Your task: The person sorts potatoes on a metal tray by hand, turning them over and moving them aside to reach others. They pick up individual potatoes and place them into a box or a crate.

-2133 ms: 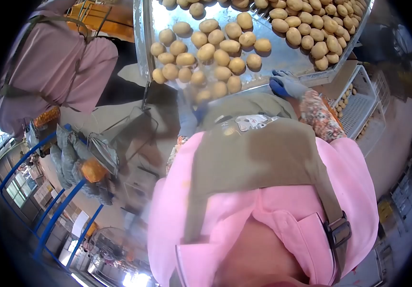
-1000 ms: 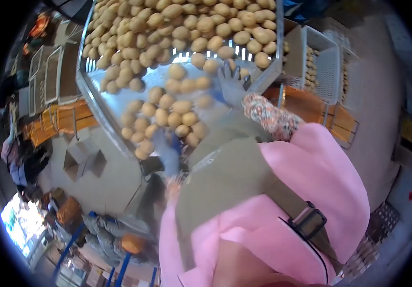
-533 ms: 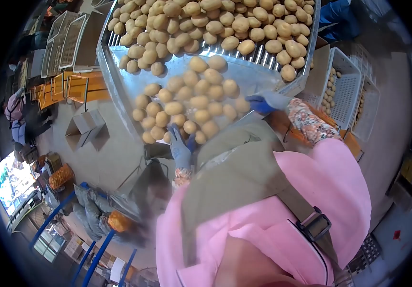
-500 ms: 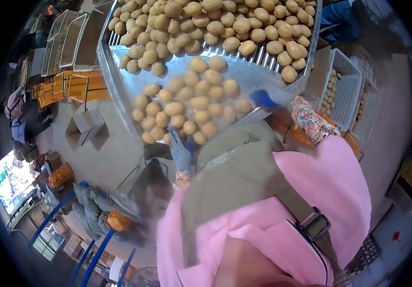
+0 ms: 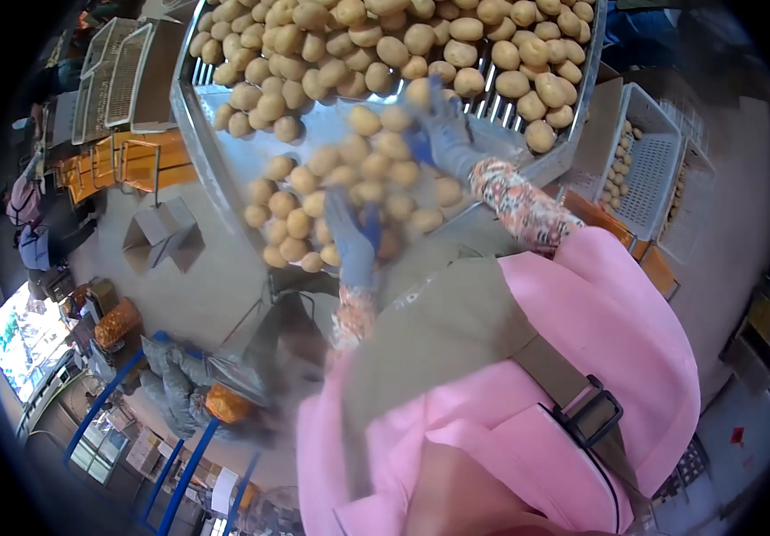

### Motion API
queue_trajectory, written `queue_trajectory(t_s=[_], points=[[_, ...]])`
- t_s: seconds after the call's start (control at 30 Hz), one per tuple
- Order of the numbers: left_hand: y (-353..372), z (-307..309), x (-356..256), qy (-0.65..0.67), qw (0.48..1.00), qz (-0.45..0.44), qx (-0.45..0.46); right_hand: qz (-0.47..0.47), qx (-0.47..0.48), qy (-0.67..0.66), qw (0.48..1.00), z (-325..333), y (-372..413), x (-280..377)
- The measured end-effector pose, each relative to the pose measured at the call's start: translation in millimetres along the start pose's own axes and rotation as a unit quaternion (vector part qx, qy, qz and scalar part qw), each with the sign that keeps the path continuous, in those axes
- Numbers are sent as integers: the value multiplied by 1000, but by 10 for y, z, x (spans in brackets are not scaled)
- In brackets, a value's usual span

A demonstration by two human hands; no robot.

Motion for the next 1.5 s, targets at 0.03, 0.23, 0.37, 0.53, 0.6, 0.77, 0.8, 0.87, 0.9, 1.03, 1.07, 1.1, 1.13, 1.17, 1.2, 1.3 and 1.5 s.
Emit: queue_trajectory(t_s=[0.03, 0.23, 0.37, 0.53, 0.6, 0.77, 0.8, 0.87, 0.9, 1.03, 1.07, 1.1, 1.13, 1.17, 1.2, 1.3, 1.5], points=[[-35, -117, -38, 18, 999, -40, -9, 44, 62, 9, 997, 56, 197, 99], [334, -166, 209, -186, 974, 5, 128, 118, 143, -142, 972, 413, 793, -177], [604, 224, 317, -250, 951, 105, 147, 125, 212, -190, 950, 804, 326, -355], [961, 348, 547, -237, 960, 120, 91, 79, 50, -290, 953, 440, -151, -161], [1030, 373, 535, -205, 970, 129, 22, 71, 151, -9, 986, 394, -311, 183], [1086, 367, 592, -148, 979, 127, -65, 85, 249, 146, 954, -31, -575, 332], [1068, 370, 591, -136, 980, 118, -86, 81, 268, 134, 951, -4, -596, 299], [927, 389, 485, -126, 983, 105, -87, 93, 259, 97, 956, -31, -478, 80], [834, 388, 411, -118, 985, 90, -85, 103, 254, 57, 960, -73, -390, -8], [487, 150, -13, -60, 997, 50, 14, 103, 197, 44, 974, -49, 63, -111], [488, 10, -62, -55, 997, 39, 23, 62, 297, -75, 950, 18, 161, -63], [499, -112, -126, -51, 998, 28, 31, 19, 388, -192, 901, 80, 265, 0], [359, 21, -389, -119, 972, 88, 180, 74, 339, -180, 921, 124, 377, 87], [439, -38, -270, -117, 973, 89, 179, 130, 288, -168, 934, 124, 442, 141], [540, -85, -89, -123, 984, 51, 118, 65, 412, -258, 871, 95, 240, 192], [710, 65, 228, -136, 986, 11, 97, -246, 254, -428, 832, 52, -272, -65], [1148, 330, 713, -232, 948, 214, 30, 175, 97, 169, 965, -26, -766, -82]])
Point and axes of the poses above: each hand's wrist, its own y-axis away from the middle knuckle, its own z-axis out of the back of the hand, x = y × z, the point moved 2 cm from there along -y, towards the middle knuckle, and after that the axes turned 11 degrees about -x, right-handed, at the moved point
